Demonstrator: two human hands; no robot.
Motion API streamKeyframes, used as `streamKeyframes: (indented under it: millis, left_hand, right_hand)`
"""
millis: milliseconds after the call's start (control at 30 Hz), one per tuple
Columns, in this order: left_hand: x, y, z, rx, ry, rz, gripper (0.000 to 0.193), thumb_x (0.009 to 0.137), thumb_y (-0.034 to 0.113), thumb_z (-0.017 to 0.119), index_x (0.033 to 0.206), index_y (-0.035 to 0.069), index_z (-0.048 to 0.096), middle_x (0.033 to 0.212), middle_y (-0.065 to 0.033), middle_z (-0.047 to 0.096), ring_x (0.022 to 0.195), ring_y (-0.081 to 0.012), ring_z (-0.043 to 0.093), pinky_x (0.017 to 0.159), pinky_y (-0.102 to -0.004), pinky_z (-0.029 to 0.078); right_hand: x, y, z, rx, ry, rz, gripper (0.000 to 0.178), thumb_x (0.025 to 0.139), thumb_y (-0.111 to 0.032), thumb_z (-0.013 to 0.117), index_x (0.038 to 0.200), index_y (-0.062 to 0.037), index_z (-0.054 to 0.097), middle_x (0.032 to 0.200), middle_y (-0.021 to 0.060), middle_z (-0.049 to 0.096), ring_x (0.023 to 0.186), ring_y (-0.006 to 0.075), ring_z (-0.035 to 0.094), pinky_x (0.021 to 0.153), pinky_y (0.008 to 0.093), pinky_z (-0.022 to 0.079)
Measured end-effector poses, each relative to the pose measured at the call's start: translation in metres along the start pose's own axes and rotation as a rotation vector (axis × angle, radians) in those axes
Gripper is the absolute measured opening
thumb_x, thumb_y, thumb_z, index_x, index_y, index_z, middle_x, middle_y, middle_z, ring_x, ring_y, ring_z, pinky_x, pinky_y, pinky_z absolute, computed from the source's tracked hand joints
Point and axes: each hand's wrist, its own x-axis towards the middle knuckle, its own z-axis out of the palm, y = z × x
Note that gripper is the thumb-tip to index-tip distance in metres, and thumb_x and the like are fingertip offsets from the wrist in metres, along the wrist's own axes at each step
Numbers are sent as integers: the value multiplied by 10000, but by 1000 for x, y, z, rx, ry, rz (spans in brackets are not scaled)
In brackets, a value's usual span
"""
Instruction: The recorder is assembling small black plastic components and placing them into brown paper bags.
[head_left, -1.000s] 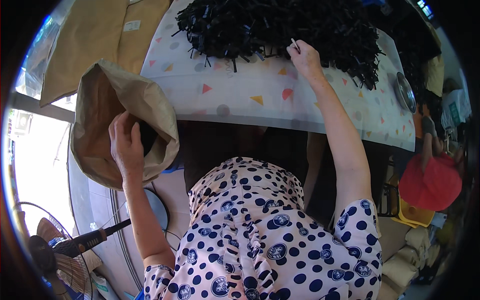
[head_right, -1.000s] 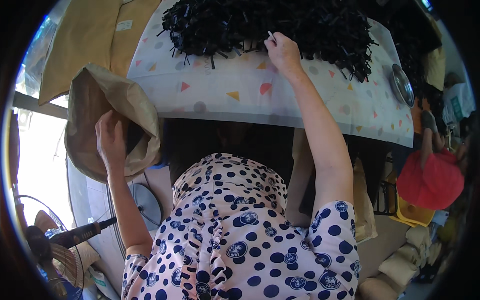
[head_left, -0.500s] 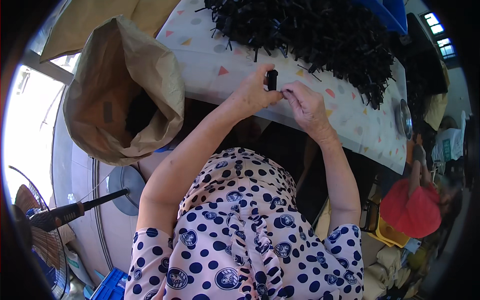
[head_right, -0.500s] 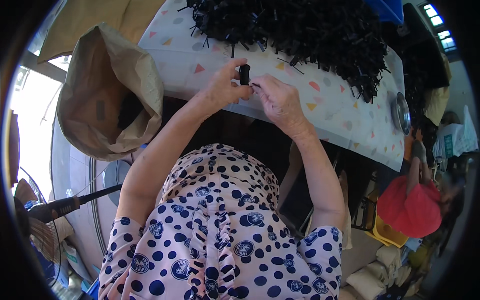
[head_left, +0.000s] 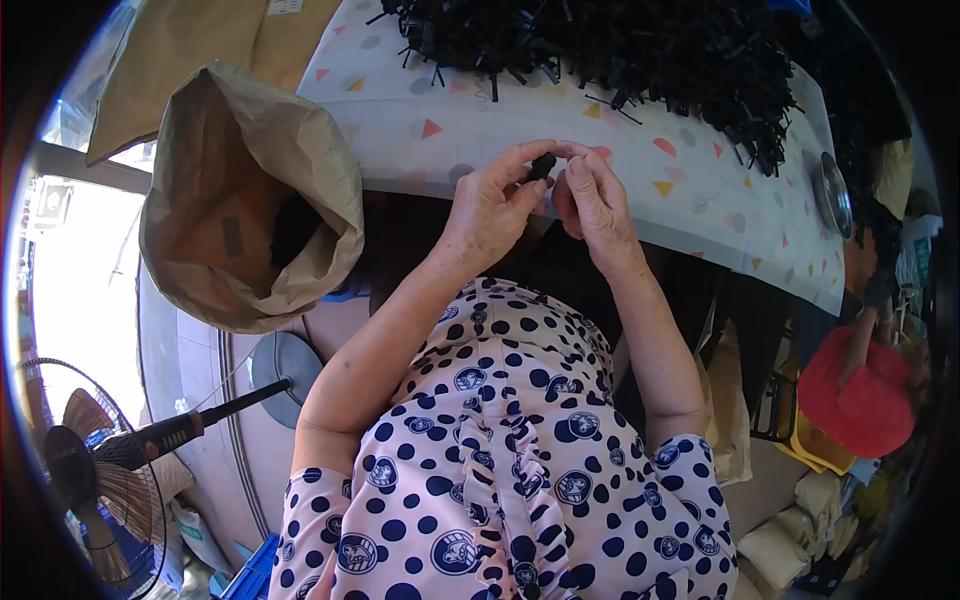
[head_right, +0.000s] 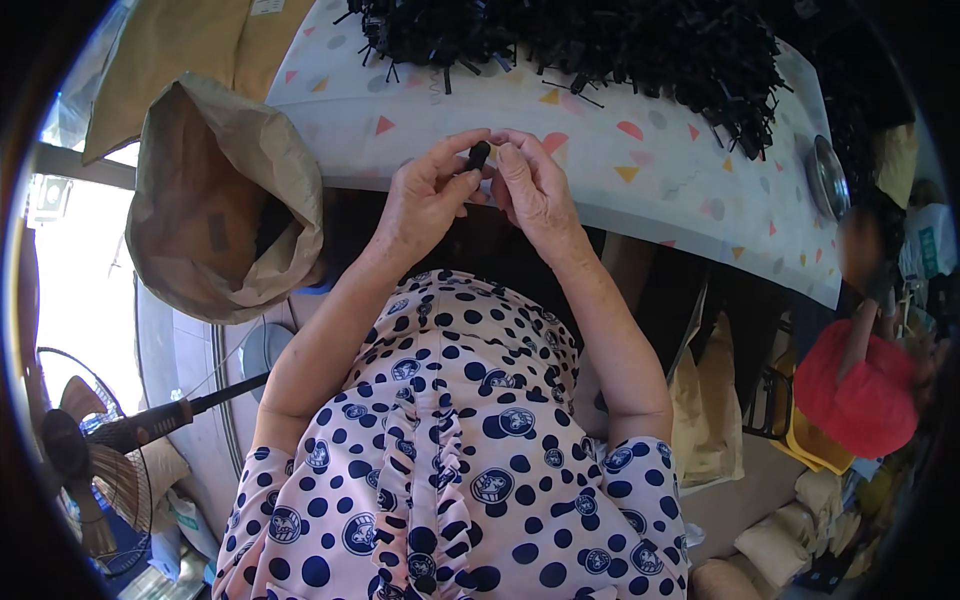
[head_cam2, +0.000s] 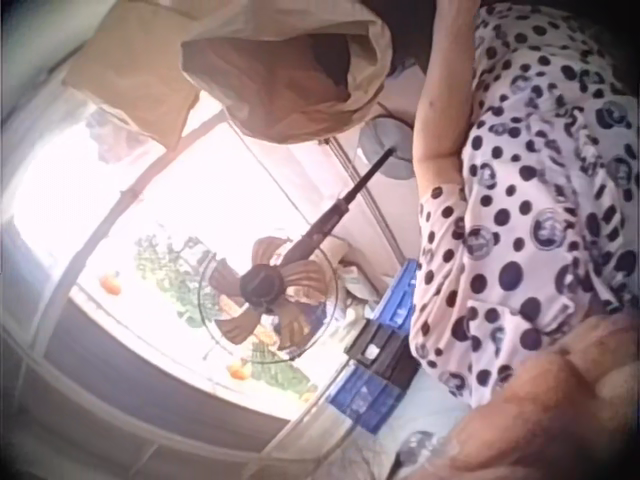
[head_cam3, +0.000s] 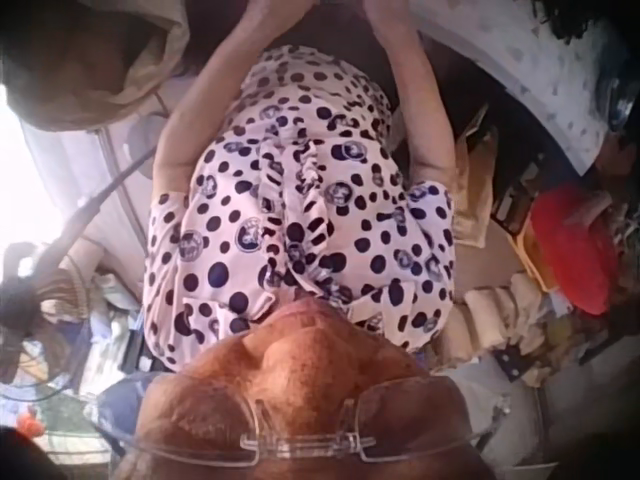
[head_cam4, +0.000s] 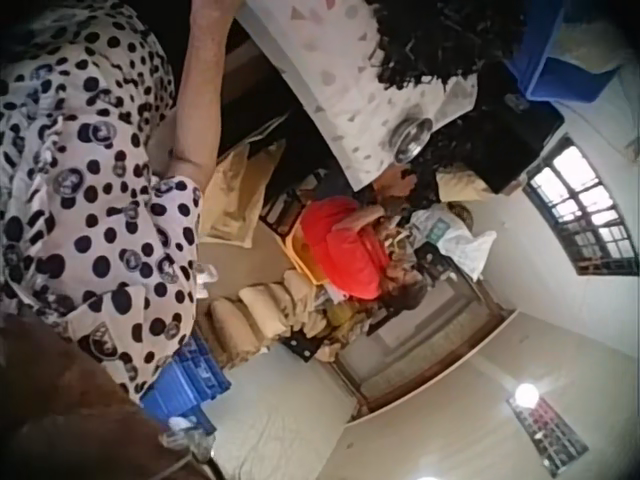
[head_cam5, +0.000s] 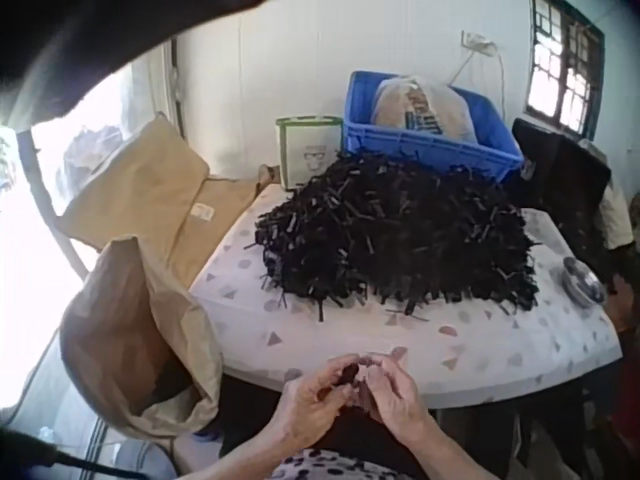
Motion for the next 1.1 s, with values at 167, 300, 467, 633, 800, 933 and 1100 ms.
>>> streamKeyframes:
  millis: [167, 300, 467, 633, 800, 933, 1100]
  left_hand:
    - [-1, 0, 7, -16, 26, 29, 400, 885, -4, 544, 1270, 107, 553, 761, 15, 576, 682, -36, 528, 589, -193, 449]
    - [-1, 2, 10, 134, 45, 99, 407, 879, -22, 538, 1267, 100, 556, 770, 15, 567, 675, -32, 499, 598, -194, 450]
    - [-1, 4, 12, 185, 68, 99, 412, 871, -34, 534, 1261, 96, 561, 815, -6, 602, 697, -50, 525, 633, -218, 476]
    - [0, 7, 12, 469, 144, 314, 382, 827, -12, 556, 1193, 92, 582, 943, -178, 652, 765, -336, 642, 677, -365, 521]
    - [-1, -2, 6, 598, 159, 335, 377, 807, 6, 550, 1170, 104, 577, 920, -162, 654, 784, -358, 637, 665, -413, 517]
    - [-5, -5, -4, 609, 117, 277, 402, 818, 24, 553, 1209, 116, 532, 886, -157, 650, 752, -356, 634, 659, -405, 517]
    - [-11, 4, -22, 26, 105, 61, 377, 917, 62, 502, 1284, 116, 432, 924, -110, 656, 731, -233, 655, 609, -291, 501]
  right_hand:
    - [-12, -2, 9, 43, -20, 10, 401, 996, -331, 442, 1247, -21, 480, 651, -31, 468, 471, 35, 361, 397, 187, 243]
    - [-12, 4, 12, 68, 2, -3, 386, 1000, -314, 438, 1249, -21, 472, 635, -44, 447, 461, 25, 348, 393, 182, 245]
    - [-13, 2, 13, 100, -5, 35, 316, 1003, -240, 433, 1221, -15, 468, 676, -30, 483, 525, 34, 408, 447, 180, 325]
    - [-9, 8, 18, 124, 44, 24, 291, 995, -238, 446, 1198, -36, 493, 665, -36, 479, 522, 39, 411, 449, 192, 329]
    - [-4, 7, 23, 115, 23, 141, 282, 988, -221, 451, 1186, -26, 498, 671, -30, 485, 538, 52, 420, 477, 201, 346]
    - [0, 8, 19, -48, -52, 118, 282, 985, -230, 459, 1165, -16, 498, 693, -19, 504, 547, 56, 425, 492, 203, 360]
    - [1, 11, 24, -91, -43, -46, 234, 984, -213, 480, 1133, -36, 513, 717, -16, 528, 513, 44, 410, 456, 188, 326]
